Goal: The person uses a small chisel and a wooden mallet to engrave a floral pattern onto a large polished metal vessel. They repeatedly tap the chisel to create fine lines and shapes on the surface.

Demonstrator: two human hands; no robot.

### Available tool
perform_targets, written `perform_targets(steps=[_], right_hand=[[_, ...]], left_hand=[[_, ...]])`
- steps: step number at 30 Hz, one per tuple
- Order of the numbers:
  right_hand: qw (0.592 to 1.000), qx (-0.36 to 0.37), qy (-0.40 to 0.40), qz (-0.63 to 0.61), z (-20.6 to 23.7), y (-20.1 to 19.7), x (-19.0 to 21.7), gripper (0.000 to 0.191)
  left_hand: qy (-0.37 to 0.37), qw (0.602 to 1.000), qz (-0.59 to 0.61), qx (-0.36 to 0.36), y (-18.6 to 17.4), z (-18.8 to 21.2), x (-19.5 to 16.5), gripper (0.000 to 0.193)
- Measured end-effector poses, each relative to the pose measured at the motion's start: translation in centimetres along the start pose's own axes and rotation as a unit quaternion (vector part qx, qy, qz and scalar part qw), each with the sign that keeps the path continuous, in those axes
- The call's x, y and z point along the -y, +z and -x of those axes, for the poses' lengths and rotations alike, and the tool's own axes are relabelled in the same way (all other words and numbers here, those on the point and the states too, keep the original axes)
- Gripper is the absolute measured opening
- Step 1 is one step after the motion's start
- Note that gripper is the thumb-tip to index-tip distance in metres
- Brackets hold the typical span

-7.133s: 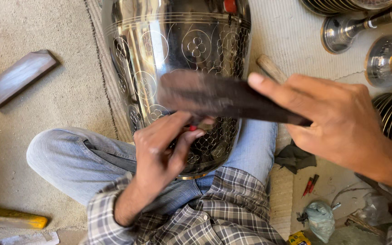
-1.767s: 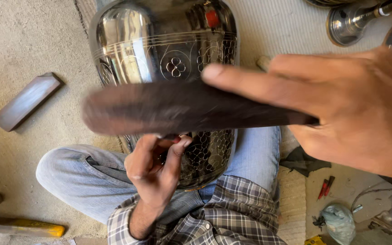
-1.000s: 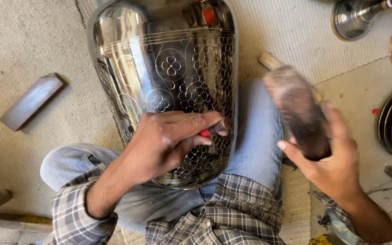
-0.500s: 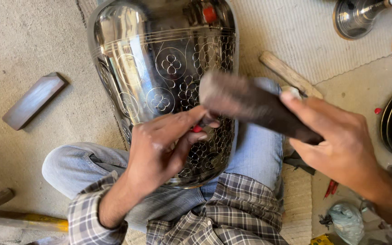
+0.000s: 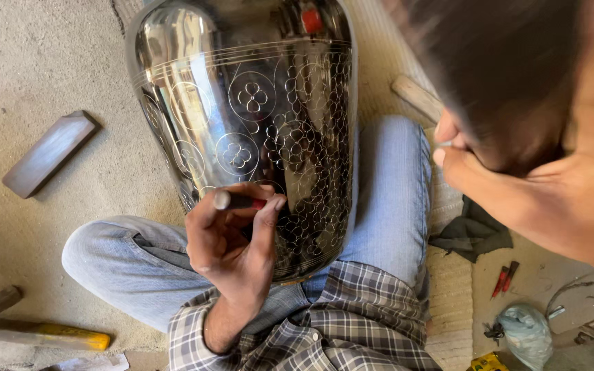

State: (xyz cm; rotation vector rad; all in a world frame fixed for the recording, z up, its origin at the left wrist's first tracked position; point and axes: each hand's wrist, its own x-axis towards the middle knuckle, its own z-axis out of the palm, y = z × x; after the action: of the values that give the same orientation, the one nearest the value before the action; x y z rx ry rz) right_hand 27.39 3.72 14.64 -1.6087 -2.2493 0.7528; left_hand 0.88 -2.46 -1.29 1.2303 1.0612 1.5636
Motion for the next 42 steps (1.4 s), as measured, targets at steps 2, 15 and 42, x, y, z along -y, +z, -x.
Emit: perform_targets(steps=[2, 15, 42], right_hand=[[0.994, 0.036, -0.068, 0.072, -1.3, -1.0, 0.6, 0.071], [0.998, 0.029, 0.004, 0.056, 4.2, 3.3, -4.4, 0.082], [0.943, -0.211, 0.251, -0.055, 14.9, 14.2, -2.2, 0.056]], left_hand=[[0.001, 1.000, 0.005, 0.018, -0.2, -0.2, 0.0, 0.039], [0.021, 0.936, -0.201, 0.290, -0.8, -5.8, -1.3, 0.028], [-0.007, 0.748, -0.057, 0.661, 1.4, -12.8, -0.8, 0.062]])
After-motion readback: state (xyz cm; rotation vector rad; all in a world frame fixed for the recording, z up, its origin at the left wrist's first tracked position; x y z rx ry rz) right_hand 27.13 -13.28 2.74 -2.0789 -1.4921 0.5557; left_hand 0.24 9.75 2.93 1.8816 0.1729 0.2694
